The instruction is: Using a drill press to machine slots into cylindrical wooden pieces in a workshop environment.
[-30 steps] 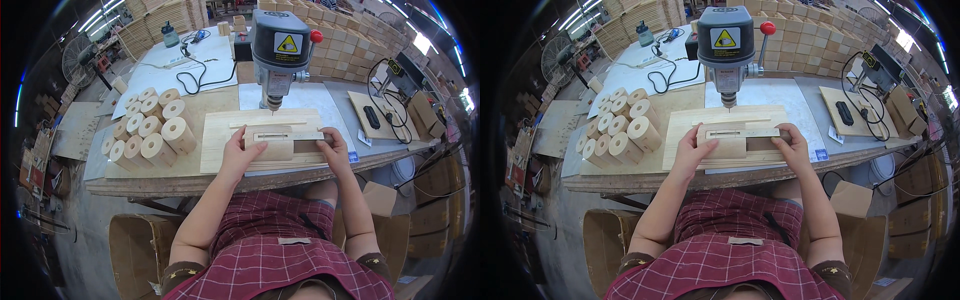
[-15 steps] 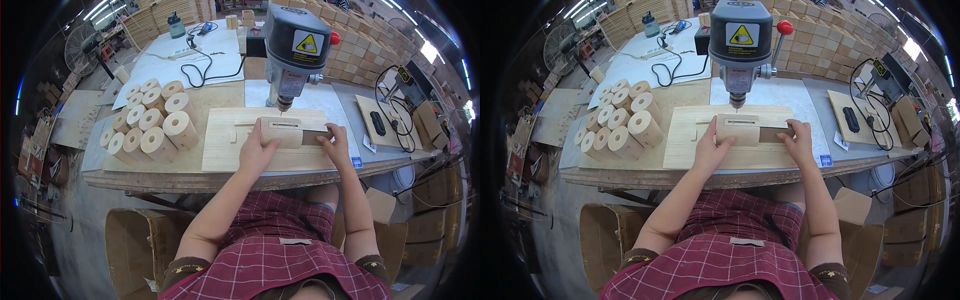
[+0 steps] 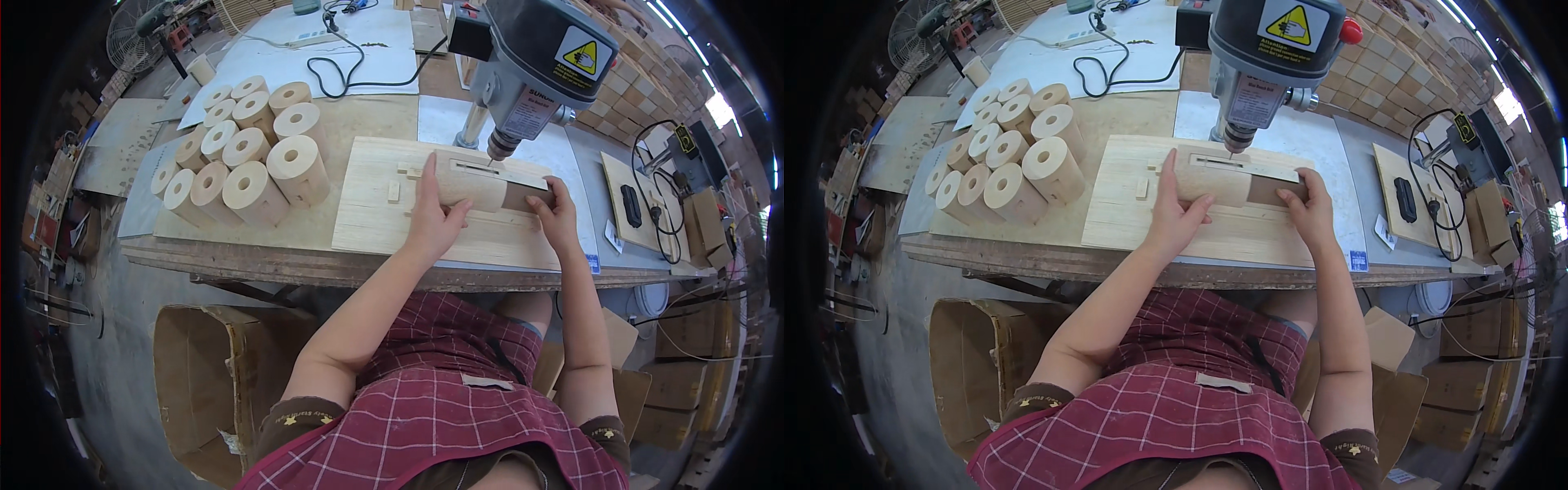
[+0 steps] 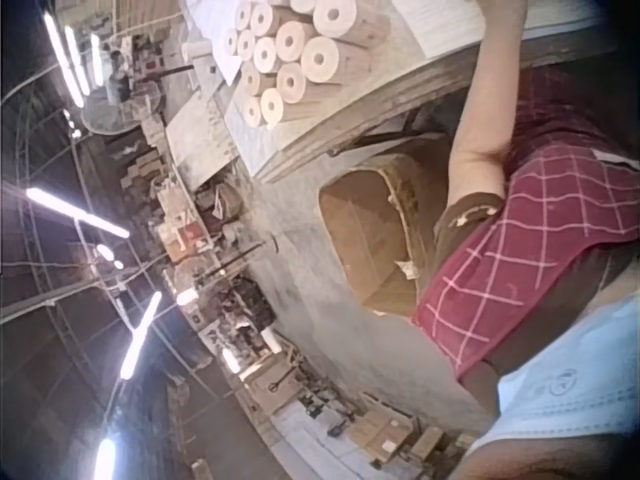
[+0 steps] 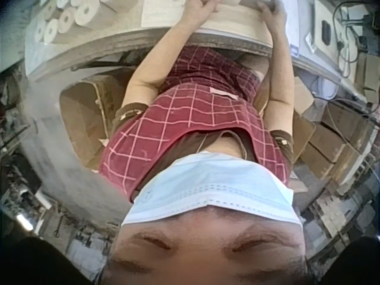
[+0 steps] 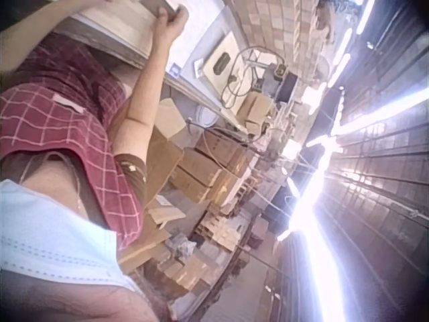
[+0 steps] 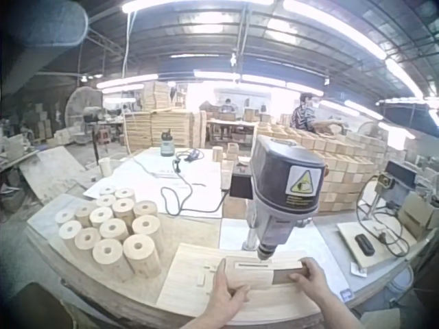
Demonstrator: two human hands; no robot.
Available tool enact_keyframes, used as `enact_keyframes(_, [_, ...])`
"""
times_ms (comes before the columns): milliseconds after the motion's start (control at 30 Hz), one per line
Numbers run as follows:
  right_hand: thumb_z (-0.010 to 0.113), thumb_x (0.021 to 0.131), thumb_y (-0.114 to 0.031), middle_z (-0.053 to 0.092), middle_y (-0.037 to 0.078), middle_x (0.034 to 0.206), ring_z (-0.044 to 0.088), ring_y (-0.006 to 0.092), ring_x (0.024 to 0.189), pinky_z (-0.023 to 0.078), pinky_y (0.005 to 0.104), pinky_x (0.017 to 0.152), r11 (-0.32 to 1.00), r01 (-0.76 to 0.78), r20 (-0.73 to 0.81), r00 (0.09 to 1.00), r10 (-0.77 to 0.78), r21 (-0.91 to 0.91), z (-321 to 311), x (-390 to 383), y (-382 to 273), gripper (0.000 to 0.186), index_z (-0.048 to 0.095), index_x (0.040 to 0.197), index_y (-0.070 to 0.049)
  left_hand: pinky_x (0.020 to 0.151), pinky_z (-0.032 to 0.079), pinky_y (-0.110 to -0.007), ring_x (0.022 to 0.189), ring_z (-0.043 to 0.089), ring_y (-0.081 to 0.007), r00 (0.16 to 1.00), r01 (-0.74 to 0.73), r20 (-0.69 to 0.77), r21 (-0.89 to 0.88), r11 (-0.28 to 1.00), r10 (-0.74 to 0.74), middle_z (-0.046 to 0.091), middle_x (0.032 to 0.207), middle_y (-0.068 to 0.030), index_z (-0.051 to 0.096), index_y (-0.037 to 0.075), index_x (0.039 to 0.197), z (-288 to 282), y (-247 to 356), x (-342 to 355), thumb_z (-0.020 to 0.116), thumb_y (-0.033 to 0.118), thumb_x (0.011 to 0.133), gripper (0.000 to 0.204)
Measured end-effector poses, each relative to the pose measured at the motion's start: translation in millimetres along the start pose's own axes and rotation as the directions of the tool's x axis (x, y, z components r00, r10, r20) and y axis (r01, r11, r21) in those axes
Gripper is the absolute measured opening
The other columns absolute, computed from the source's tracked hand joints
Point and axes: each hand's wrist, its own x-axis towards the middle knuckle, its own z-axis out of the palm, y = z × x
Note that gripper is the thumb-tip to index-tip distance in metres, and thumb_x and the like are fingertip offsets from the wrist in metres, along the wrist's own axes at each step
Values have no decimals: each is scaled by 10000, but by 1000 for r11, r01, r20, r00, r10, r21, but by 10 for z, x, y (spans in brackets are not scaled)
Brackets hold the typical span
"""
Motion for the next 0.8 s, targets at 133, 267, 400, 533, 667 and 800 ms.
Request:
enact_keyframes(133, [694,742,-63,562,92,947,526,177,861,434,271,764,999,19,33,999,-21,46,82,32,-46,400,500,1090,-31,582,531,-267,807,572,-201,999,34,9,-24,999,-33,334,1272,-189,87,83,1402,-121,-50,9,619,-3,776,827])
enact_keyframes(267, [694,745,-69,559,88,921,523,174,836,434,267,734,1000,9,16,1000,-9,-1,65,25,-113,392,502,1084,-28,552,508,-259,750,580,-177,1000,5,-2,57,998,-5,368,1266,-189,96,77,1400,-109,-69,4,641,10,761,843])
enact_keyframes(400, [663,790,-129,544,74,919,515,159,790,436,264,698,996,-78,188,978,86,-46,-91,66,-266,374,502,1116,-39,565,520,-243,900,570,-182,1000,-10,1,127,992,10,403,1250,-149,40,117,1406,-92,-54,10,605,-10,788,847])
enact_keyframes(533, [615,838,-186,532,63,951,521,137,738,443,267,664,992,34,329,944,8,-121,-427,242,-582,384,494,1178,-56,550,511,-235,897,575,-181,1000,27,-14,170,985,-25,407,1249,-155,38,120,1408,-97,-59,-5,611,2,788,852])
enact_keyframes(667, [512,900,-293,560,41,918,563,108,724,450,253,633,992,129,-58,990,-128,13,-873,774,-1136,410,448,1243,-78,538,505,-229,893,577,-181,1000,4,-18,206,979,0,410,1247,-156,41,122,1406,-90,-85,0,608,-1,790,846])
enact_keyframes(800, [472,894,-350,602,82,841,589,163,682,451,305,603,953,298,-279,912,-301,-53,-1041,1212,-1666,351,562,1091,-74,548,488,-263,749,589,-192,998,-25,-59,139,990,34,439,1224,-205,98,72,1399,-70,-87,16,652,24,756,850])
